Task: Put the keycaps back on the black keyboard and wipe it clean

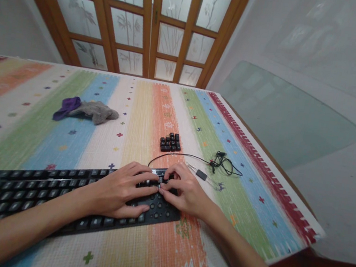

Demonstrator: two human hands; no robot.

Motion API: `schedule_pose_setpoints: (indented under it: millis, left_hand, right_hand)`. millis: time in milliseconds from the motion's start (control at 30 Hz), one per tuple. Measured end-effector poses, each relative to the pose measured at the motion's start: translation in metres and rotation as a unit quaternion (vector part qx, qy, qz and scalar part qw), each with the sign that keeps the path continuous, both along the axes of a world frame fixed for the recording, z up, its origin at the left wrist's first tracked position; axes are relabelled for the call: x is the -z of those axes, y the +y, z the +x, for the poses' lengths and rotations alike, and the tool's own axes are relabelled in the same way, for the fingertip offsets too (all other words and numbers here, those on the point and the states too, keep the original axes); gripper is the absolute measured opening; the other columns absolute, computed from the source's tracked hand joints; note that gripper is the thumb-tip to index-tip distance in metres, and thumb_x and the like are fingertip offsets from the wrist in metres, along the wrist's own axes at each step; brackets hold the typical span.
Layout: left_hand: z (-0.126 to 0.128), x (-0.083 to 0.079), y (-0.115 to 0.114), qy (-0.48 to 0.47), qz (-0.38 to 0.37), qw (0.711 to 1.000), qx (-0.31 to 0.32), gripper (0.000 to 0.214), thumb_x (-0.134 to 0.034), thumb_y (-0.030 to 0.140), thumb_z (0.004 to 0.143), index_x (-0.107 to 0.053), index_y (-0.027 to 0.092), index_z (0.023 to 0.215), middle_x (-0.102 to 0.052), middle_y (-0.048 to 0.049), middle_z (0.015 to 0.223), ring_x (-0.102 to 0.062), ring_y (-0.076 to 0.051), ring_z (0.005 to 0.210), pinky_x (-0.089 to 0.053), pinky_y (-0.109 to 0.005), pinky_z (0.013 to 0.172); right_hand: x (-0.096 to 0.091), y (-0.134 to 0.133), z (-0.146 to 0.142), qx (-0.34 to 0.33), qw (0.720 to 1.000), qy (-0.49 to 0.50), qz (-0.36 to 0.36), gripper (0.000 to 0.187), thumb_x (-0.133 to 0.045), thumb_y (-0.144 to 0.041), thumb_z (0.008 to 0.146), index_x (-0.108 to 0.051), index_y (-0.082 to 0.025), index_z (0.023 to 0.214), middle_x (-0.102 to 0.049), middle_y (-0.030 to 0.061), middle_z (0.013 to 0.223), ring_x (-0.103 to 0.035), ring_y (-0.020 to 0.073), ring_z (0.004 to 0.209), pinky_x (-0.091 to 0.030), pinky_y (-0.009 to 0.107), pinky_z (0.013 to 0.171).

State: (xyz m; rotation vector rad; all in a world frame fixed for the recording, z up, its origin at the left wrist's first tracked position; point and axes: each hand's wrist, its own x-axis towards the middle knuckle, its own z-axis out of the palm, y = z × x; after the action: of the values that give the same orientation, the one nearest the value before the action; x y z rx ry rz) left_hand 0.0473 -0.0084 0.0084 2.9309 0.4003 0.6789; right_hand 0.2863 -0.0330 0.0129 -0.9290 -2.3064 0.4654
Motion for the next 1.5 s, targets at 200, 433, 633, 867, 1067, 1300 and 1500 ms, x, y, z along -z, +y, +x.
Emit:
schedule_pose_setpoints:
  millis: [200,433,633,867,1067,1300,1500]
  left_hand:
    - [0.000,0.001,0.000,0.010,0.007,1.000,-0.003,0.033,-0.054,0.040,0.093,-0.064,0.016,0.114,-0.062,-0.0125,0.122,-0.054,-0.030,0.113,-0.046,-0.045,0.095]
    - [0.001,0.002,0.000,0.019,0.015,1.000,-0.004,0.033,-0.054,0.041,0.093,-0.064,0.017,0.114,-0.064,-0.0117,0.121,-0.054,-0.030,0.114,-0.046,-0.045,0.096]
    - [0.002,0.002,0.001,0.003,0.018,1.000,0.010,0.033,-0.054,0.039,0.093,-0.065,0.016,0.114,-0.068,-0.0113,0.118,-0.057,-0.030,0.115,-0.046,-0.044,0.096]
    - [0.002,0.010,0.004,0.009,0.008,0.999,0.047,0.043,-0.049,0.035,0.096,-0.059,0.010,0.129,-0.060,-0.0131,0.136,-0.049,-0.027,0.134,-0.036,-0.043,0.112]
    - [0.002,0.016,0.004,0.020,-0.007,0.999,0.045,0.043,-0.046,0.037,0.098,-0.059,0.012,0.131,-0.059,-0.0115,0.139,-0.046,-0.024,0.137,-0.030,-0.043,0.117]
    - [0.001,0.016,0.004,0.025,0.005,0.999,0.033,0.044,-0.047,0.039,0.098,-0.058,0.011,0.131,-0.054,-0.0136,0.143,-0.045,-0.024,0.137,-0.031,-0.041,0.117]
    - [0.001,0.013,0.003,0.035,-0.007,0.999,0.018,0.045,-0.044,0.040,0.100,-0.055,0.012,0.134,-0.056,-0.0107,0.142,-0.046,-0.022,0.137,-0.030,-0.038,0.117]
  right_hand:
    - [-0.001,0.002,0.002,-0.005,1.000,-0.014,-0.006,0.011,-0.063,-0.018,0.089,-0.070,-0.020,0.079,-0.060,0.0071,0.097,-0.056,0.0189,0.092,-0.048,0.035,0.080]
    - [-0.005,0.001,0.001,-0.002,0.999,-0.045,-0.002,0.015,-0.065,-0.020,0.088,-0.070,-0.019,0.074,-0.058,0.0073,0.096,-0.055,0.0188,0.091,-0.048,0.035,0.080]
    - [-0.001,0.005,0.004,0.006,1.000,-0.013,-0.022,0.006,-0.068,-0.018,0.085,-0.072,-0.020,0.080,-0.061,0.0065,0.097,-0.058,0.0191,0.094,-0.048,0.036,0.083]
    - [-0.012,0.028,0.015,0.072,0.997,0.014,0.015,0.011,-0.065,-0.024,0.089,-0.070,-0.020,0.081,-0.066,0.0058,0.094,-0.060,0.0197,0.092,-0.046,0.038,0.085]
    - [-0.008,0.070,0.025,0.120,0.991,-0.051,0.021,0.013,-0.064,-0.026,0.087,-0.071,-0.019,0.078,-0.070,0.0062,0.090,-0.061,0.0200,0.087,-0.044,0.038,0.084]
    - [-0.003,0.127,0.018,0.178,0.976,-0.120,0.025,0.016,-0.060,-0.015,0.084,-0.075,-0.019,0.087,-0.075,0.0065,0.099,-0.064,0.0211,0.091,-0.041,0.040,0.093]
    - [0.000,0.155,0.012,0.203,0.968,-0.150,-0.010,0.015,-0.062,-0.016,0.083,-0.077,-0.018,0.082,-0.077,0.0060,0.089,-0.065,0.0224,0.088,-0.043,0.037,0.090]
